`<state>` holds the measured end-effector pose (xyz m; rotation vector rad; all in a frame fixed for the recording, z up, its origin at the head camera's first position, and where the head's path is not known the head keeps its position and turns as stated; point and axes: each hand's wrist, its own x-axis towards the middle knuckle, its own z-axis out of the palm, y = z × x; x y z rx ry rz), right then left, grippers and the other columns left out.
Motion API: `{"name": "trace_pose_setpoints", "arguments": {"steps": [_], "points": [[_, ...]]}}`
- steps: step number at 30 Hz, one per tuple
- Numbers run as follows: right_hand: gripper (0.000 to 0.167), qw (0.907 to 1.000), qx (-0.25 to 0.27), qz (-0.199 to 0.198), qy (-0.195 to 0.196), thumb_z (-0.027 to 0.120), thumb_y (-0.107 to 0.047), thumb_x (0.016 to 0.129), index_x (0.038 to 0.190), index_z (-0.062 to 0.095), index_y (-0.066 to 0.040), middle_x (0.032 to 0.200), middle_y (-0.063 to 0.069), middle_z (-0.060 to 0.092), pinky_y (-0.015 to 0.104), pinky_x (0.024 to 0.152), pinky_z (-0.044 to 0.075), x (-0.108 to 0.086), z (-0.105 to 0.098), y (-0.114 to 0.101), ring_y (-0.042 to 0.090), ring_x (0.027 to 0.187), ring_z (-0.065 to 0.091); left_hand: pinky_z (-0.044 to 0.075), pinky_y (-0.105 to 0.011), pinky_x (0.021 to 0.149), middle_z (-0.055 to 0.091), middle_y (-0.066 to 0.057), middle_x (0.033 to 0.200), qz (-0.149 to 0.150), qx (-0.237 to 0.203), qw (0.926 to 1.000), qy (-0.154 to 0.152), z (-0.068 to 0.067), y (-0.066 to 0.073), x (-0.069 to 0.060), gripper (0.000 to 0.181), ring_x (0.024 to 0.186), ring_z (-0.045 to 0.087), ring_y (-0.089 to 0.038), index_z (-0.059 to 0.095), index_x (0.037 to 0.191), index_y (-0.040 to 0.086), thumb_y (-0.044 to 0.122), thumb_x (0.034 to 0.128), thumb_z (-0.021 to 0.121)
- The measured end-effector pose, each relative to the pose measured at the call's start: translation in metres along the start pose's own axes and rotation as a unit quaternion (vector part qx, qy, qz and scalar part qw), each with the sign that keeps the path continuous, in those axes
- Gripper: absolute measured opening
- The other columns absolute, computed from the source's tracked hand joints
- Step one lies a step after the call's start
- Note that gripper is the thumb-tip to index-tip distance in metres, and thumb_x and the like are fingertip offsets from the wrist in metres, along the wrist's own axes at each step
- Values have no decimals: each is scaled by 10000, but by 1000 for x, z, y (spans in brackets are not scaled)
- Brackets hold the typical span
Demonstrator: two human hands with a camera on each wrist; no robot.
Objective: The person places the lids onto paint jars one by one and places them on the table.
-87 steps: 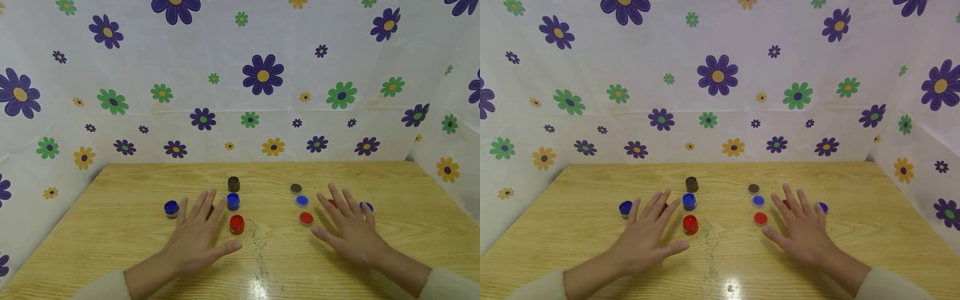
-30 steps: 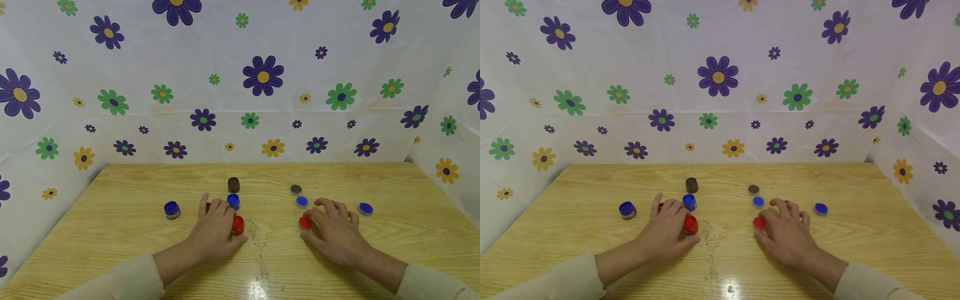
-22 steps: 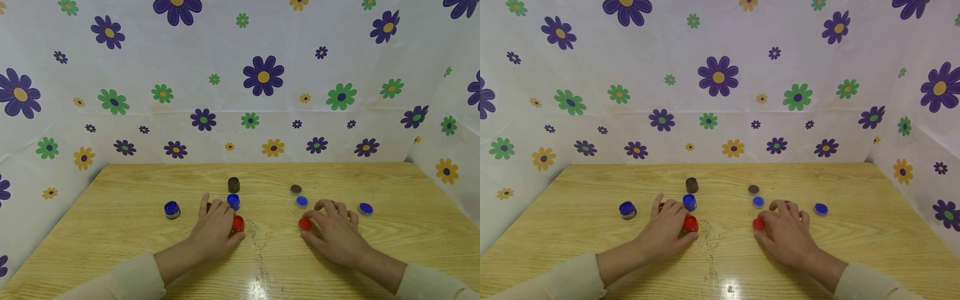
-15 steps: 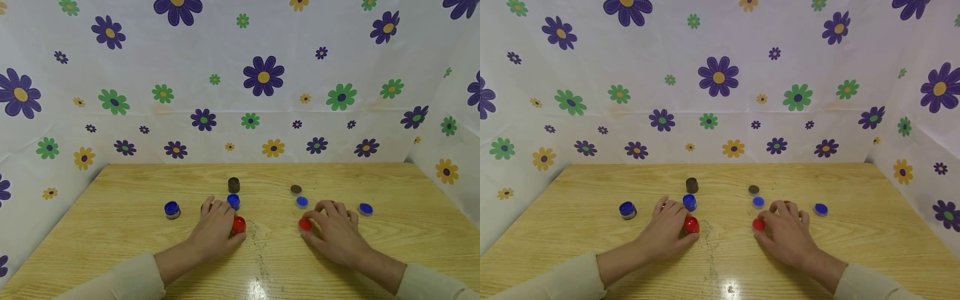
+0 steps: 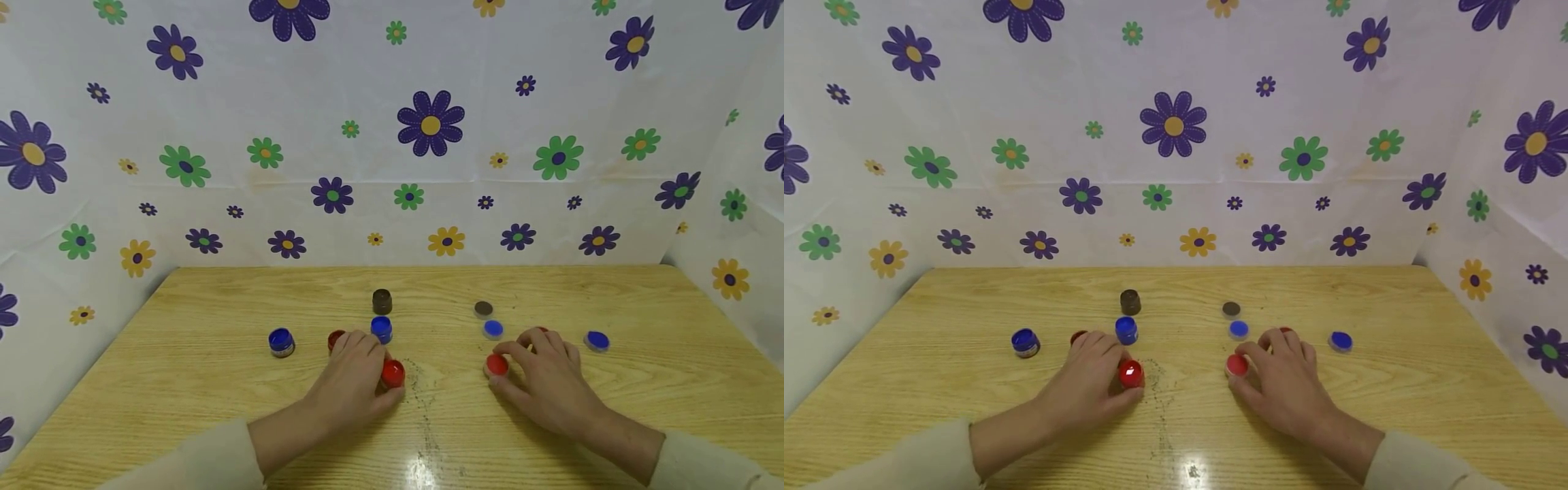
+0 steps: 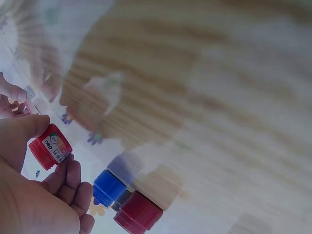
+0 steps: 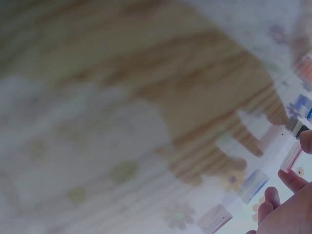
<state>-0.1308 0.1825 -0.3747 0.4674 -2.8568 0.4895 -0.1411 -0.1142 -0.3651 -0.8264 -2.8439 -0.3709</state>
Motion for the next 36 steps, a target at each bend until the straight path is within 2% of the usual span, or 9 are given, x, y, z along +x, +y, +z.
{"name": "trace_pose_setpoints", "arguments": {"steps": [5,13,20,25,28,32,36], "points": [[265,9999,124,-91,13,723,-386,881,1080,696,-213,1064,3,566,571,974,313,-2,-2,-6,273,1106,470,400,-456,993,644,-62,990,108,1,9999,14,-3,2,-6,426,1051,555,-274,649,969,23,429,859,716],[265,9994,-159,-237,-181,696,-439,891,989,675,-194,1028,-31,553,525,1002,329,-6,-3,-18,215,1042,458,400,-421,927,596,-7,879,200,83,9997,115,-6,9,-13,374,936,528,-211,640,878,61,421,834,733],[229,9974,-195,-692,43,693,-459,886,889,638,-237,937,-112,545,471,946,348,-13,-1,-26,136,965,433,390,-395,906,575,13,866,249,92,9994,-214,-8,18,-18,388,908,483,-183,651,884,50,432,846,708],[259,9973,-31,-680,-262,665,-514,893,895,636,-257,937,-151,530,467,978,358,-19,2,-37,100,972,442,383,-382,907,565,36,852,377,64,9988,-312,-7,25,-19,379,887,480,-158,653,876,65,441,851,691],[287,9967,97,-726,-359,645,-546,896,890,625,-260,933,-164,512,449,951,366,-24,4,-46,74,944,417,383,-398,926,563,39,865,411,43,9979,-508,-7,30,-21,415,897,484,-157,671,918,50,461,859,677],[298,9946,263,-981,-197,640,-551,897,868,608,-257,899,-182,486,376,843,365,-32,7,-57,34,864,378,386,-406,908,546,44,872,389,-72,9962,-771,-9,38,-24,441,892,456,-153,671,950,39,470,854,676],[265,9920,430,-1177,112,671,-526,880,836,587,-279,848,-218,453,311,783,323,-35,8,-65,-8,796,333,376,-371,857,512,67,826,474,-206,9954,-813,-9,45,-27,397,826,401,-118,641,864,81,475,843,687]]}}
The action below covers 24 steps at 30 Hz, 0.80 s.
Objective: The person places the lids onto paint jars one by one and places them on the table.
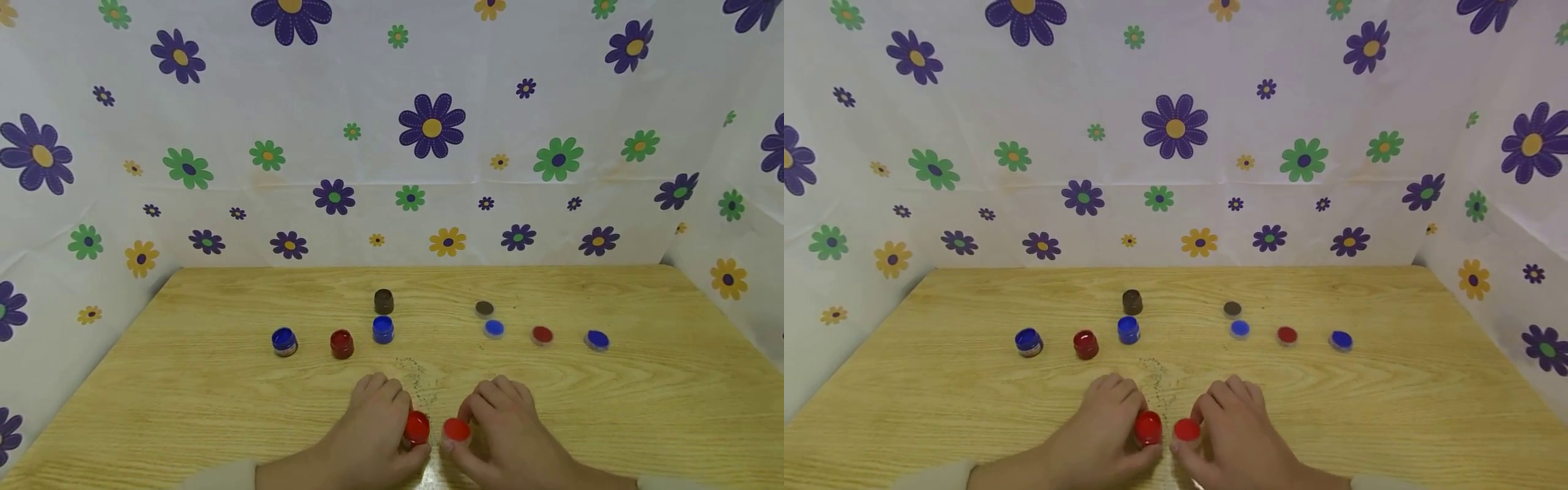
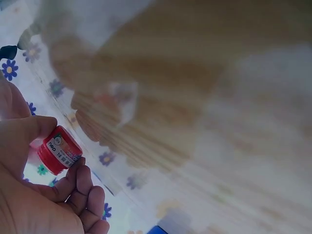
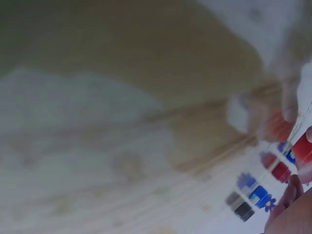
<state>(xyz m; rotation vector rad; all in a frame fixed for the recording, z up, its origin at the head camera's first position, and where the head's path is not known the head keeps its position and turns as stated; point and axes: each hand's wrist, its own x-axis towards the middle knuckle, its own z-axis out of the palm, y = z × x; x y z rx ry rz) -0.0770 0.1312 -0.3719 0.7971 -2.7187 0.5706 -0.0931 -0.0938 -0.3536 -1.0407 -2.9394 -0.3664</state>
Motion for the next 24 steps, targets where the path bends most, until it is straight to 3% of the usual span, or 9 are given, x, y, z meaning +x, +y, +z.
{"name": "trace_pose_setpoints", "arguments": {"steps": [8,17,24], "points": [[213,9972,125,-302,666,703,-431,860,853,553,-281,837,-200,444,325,819,325,11,1,-2,-4,835,335,351,-312,829,486,96,795,183,-27,9992,359,3,4,2,363,799,370,-93,597,796,137,484,855,685],[234,9884,327,-884,1189,711,-415,853,902,567,-237,888,-132,488,391,854,329,22,5,12,48,890,383,344,-288,830,442,133,789,115,-364,9971,655,9,-2,9,324,822,380,-80,554,805,178,425,774,763],[242,9810,233,-1401,1321,656,-458,895,929,608,-223,949,-127,520,364,883,334,25,6,17,82,935,432,371,-307,882,501,108,833,348,18,9926,1164,12,-7,12,352,869,436,-91,580,821,168,433,741,797]]}}
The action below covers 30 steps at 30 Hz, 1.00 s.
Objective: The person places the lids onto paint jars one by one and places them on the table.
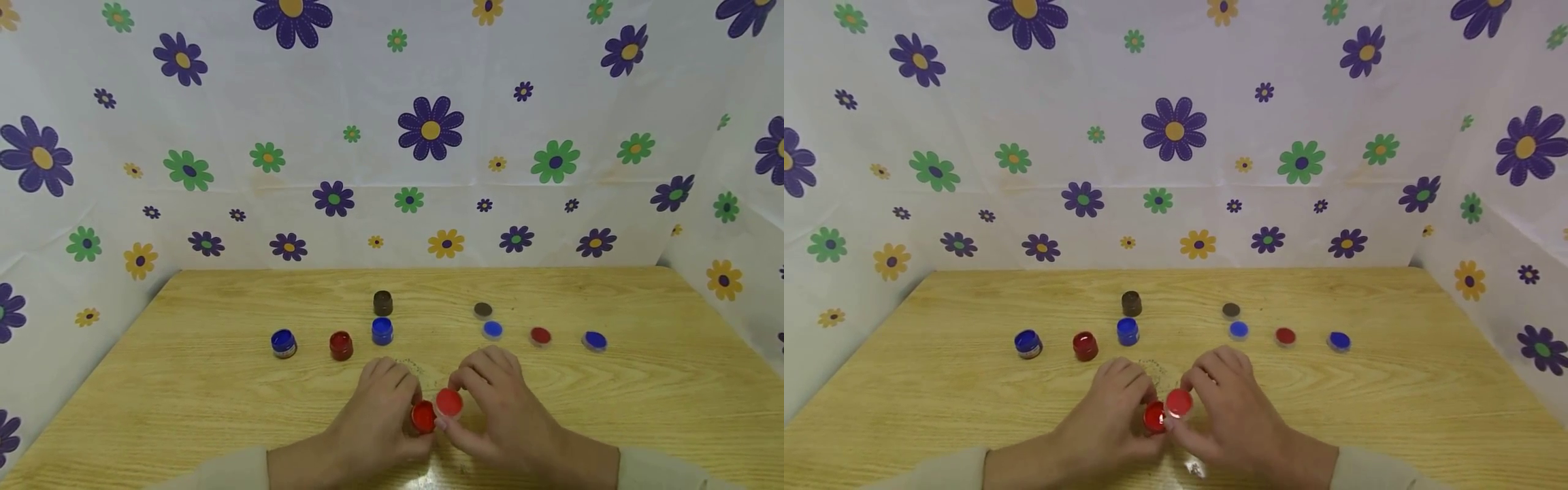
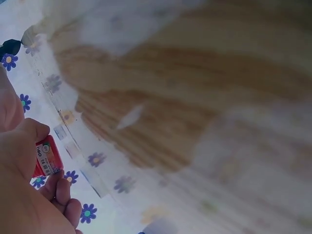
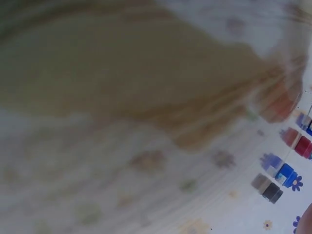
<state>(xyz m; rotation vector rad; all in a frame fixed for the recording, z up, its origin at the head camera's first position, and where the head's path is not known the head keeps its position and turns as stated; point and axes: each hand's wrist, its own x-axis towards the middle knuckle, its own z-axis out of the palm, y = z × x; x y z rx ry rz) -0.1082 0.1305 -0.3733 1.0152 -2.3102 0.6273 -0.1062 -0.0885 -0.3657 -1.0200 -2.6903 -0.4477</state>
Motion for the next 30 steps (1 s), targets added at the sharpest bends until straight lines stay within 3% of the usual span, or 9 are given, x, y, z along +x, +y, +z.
{"name": "trace_pose_setpoints", "arguments": {"steps": [8,14,21,30], "points": [[310,9965,-245,-799,73,591,-489,917,927,604,-179,950,-80,547,317,906,332,2,2,-1,126,948,464,379,-295,894,528,95,831,565,418,9966,422,4,-5,1,377,884,452,-105,613,815,167,467,706,813],[335,9933,-378,-1091,78,546,-492,946,917,600,-162,954,-55,547,323,909,343,4,4,-2,146,946,478,390,-307,920,554,84,845,744,568,9948,393,4,-4,0,414,911,475,-118,609,818,167,516,719,810],[343,9923,-456,-1148,-83,532,-498,963,951,615,-165,970,-56,551,332,928,357,6,5,-6,151,962,488,384,-290,885,540,96,821,818,683,9934,432,6,-3,-1,400,862,458,-109,605,817,170,494,703,809],[341,9956,-430,-774,-299,564,-490,952,974,631,-156,993,-65,568,365,936,379,4,7,-7,146,985,483,390,-280,871,554,86,830,711,660,9945,393,6,-3,-1,436,860,461,-108,644,847,153,543,727,797]]}}
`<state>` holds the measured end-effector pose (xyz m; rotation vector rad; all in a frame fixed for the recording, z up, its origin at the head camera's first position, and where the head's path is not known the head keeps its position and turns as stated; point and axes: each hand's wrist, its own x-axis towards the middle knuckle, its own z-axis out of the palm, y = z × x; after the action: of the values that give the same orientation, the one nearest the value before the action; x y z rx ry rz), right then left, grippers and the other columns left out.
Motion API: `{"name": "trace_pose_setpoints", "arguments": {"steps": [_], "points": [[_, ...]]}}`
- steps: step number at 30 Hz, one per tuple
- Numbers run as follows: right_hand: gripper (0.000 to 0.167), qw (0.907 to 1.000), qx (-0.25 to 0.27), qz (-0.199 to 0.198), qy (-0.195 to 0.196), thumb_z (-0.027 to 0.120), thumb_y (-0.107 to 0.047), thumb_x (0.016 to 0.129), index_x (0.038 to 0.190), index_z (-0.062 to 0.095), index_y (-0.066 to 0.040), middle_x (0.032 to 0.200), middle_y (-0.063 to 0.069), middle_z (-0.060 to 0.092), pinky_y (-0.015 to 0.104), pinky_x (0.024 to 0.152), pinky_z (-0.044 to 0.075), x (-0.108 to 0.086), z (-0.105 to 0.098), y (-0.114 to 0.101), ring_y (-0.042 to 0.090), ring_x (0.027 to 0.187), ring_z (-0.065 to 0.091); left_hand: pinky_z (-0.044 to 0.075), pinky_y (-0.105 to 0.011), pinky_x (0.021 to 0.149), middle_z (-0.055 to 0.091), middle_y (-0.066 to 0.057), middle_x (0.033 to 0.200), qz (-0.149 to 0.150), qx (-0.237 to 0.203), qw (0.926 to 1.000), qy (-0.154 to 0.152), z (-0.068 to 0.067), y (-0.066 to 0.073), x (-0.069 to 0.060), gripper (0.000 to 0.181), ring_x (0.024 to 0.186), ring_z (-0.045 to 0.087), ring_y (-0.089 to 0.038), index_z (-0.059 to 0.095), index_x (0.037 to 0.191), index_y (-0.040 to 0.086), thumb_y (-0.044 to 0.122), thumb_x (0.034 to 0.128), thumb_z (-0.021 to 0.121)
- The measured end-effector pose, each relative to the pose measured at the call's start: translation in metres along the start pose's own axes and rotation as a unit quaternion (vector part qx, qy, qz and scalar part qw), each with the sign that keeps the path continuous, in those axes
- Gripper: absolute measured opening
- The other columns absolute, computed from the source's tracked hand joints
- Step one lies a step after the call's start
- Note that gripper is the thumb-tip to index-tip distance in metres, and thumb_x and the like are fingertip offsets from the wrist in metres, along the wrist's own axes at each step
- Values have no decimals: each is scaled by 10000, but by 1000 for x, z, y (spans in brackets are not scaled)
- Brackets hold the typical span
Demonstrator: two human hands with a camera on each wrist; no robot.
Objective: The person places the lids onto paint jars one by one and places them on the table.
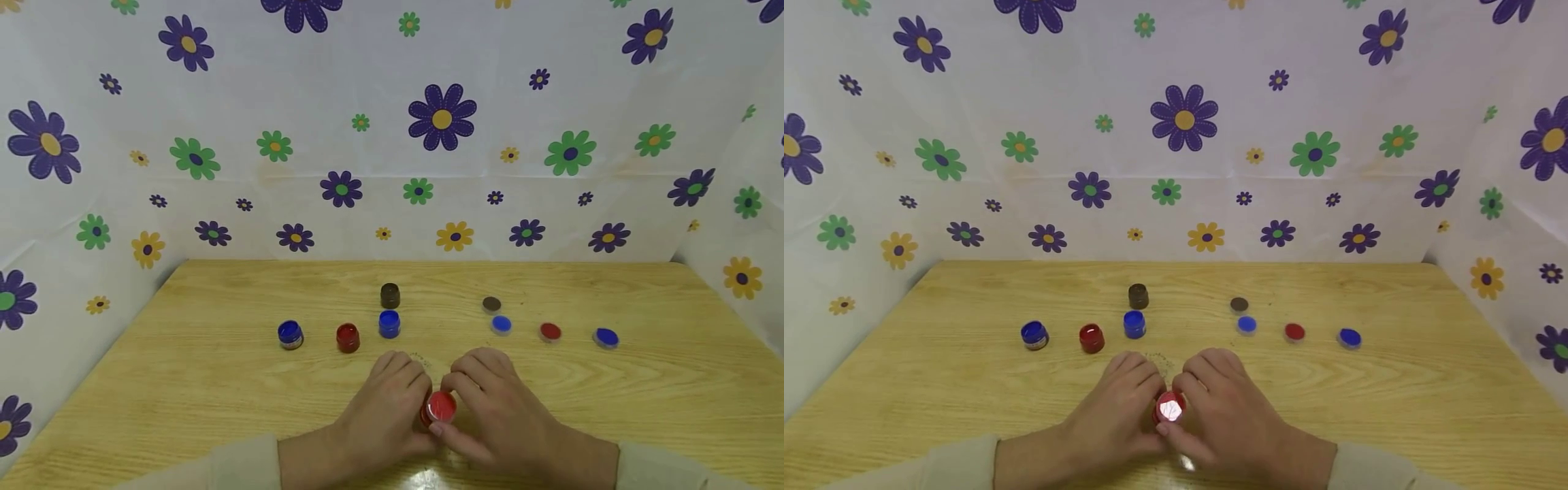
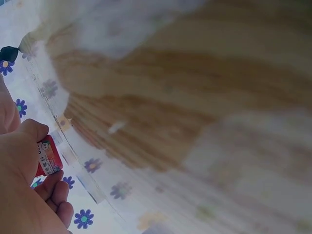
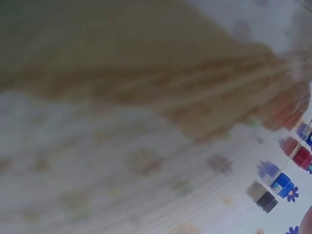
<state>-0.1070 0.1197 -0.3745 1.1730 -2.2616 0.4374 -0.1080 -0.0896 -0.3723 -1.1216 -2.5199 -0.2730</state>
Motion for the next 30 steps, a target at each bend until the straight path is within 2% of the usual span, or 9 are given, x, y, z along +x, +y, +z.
{"name": "trace_pose_setpoints", "arguments": {"steps": [6,21,25,30], "points": [[319,10000,12,-66,-18,579,-494,943,965,613,-178,988,-75,560,365,929,381,0,2,0,143,982,480,386,-281,863,541,91,821,-8,30,10000,27,1,0,0,460,850,451,-104,634,841,157,562,707,804],[336,9997,-50,-218,13,578,-505,945,945,602,-170,959,-76,541,347,932,375,0,4,-1,144,964,483,386,-284,872,544,100,812,225,46,9987,447,4,-1,1,432,859,471,-103,607,799,177,530,677,824],[330,9999,-22,-156,-23,601,-515,933,918,591,-186,936,-87,519,333,915,360,0,4,-2,134,946,463,391,-292,897,557,95,823,271,28,9988,413,3,-1,1,422,884,485,-109,597,795,176,523,695,815],[323,9996,94,17,-274,616,-505,927,970,601,-185,972,-89,520,330,919,348,-1,1,-3,125,971,449,391,-295,900,578,81,849,198,-58,9994,264,2,-1,1,433,900,485,-113,630,841,153,519,706,817]]}}
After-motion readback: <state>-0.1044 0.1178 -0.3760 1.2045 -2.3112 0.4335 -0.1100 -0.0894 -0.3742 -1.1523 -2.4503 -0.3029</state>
